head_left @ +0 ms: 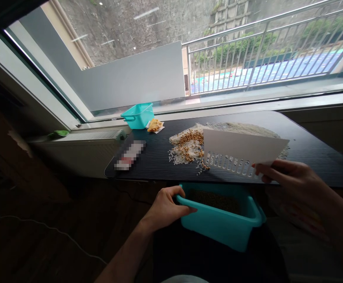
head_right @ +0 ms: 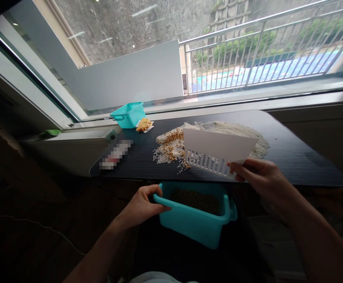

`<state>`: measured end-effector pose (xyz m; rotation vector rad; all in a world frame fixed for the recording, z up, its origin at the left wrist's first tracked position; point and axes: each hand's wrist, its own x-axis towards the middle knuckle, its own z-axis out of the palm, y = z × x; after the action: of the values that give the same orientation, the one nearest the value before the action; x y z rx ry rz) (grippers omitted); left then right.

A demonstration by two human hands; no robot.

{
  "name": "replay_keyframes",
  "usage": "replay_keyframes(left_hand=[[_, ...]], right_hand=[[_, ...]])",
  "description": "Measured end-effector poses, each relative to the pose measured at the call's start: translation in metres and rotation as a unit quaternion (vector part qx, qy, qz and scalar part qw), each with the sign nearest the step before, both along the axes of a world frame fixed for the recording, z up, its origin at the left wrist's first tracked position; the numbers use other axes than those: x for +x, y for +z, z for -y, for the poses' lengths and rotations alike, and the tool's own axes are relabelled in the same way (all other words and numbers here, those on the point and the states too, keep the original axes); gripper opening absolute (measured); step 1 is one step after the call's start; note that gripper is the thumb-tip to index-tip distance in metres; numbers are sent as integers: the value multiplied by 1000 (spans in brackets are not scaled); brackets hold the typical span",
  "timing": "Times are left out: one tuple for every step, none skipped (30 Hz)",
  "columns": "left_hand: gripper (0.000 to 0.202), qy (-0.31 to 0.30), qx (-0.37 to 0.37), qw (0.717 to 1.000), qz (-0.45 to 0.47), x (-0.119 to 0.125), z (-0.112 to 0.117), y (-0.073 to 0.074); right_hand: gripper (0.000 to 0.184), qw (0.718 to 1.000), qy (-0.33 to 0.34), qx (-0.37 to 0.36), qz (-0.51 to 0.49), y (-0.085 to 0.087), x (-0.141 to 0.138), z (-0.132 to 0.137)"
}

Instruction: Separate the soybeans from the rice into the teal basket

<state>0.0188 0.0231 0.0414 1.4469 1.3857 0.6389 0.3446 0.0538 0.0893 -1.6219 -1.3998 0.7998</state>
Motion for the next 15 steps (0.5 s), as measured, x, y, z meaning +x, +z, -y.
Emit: replay_keyframes(left_hand=[[40, -1, 2, 1000, 1, 0, 0, 0], [40, -2, 4, 1000, 1, 1, 0, -1], [40, -3, 5, 1000, 2, 1, 0, -1], [40, -5, 4, 1000, 3, 1, 0, -1], [40, -6, 3, 1000, 5, 1, 0, -1], [40, -7, 2, 1000, 7, 1, 0, -2], [39, -7, 1, 1000, 7, 1, 0, -2], [39, -7, 1, 1000, 7, 1, 0, -2], [39, -6, 2, 1000, 6, 0, 0, -2], [39, -6, 5, 1000, 5, 0, 0, -2], [38, -6, 8, 1000, 5, 0, 0, -2], [38, -6, 11, 1000, 6, 0, 0, -2], [38, -5, 13, 1000, 9, 1, 0, -2], [37, -6, 11, 1000, 14, 2, 0, -2], [38, -5, 8, 1000, 20, 2, 0, -1]], right_hand=[[77, 1000, -11, -4, -4, 2, 2, 2], [78, 1000, -24, -7, -9, 2, 4, 4], [79, 999, -36, -9, -15, 2, 6, 6], [79, 999, -43, -14, -20, 0, 8, 7], [78, 998, -48, -18, -27, -3, 11, 7], [76, 998, -48, -21, -36, -6, 13, 8], [74, 998, -46, -23, -47, -11, 15, 8], [72, 997, -41, -23, -59, -15, 17, 8], [70, 997, -39, -21, -70, -19, 18, 8], [69, 996, -40, -18, -78, -22, 19, 7], [68, 996, -42, -15, -81, -23, 19, 7], [69, 996, -44, -14, -80, -23, 18, 6], [70, 996, -46, -13, -74, -22, 16, 5], [71, 997, -45, -13, -65, -20, 14, 4], [72, 998, -41, -10, -55, -17, 11, 2]])
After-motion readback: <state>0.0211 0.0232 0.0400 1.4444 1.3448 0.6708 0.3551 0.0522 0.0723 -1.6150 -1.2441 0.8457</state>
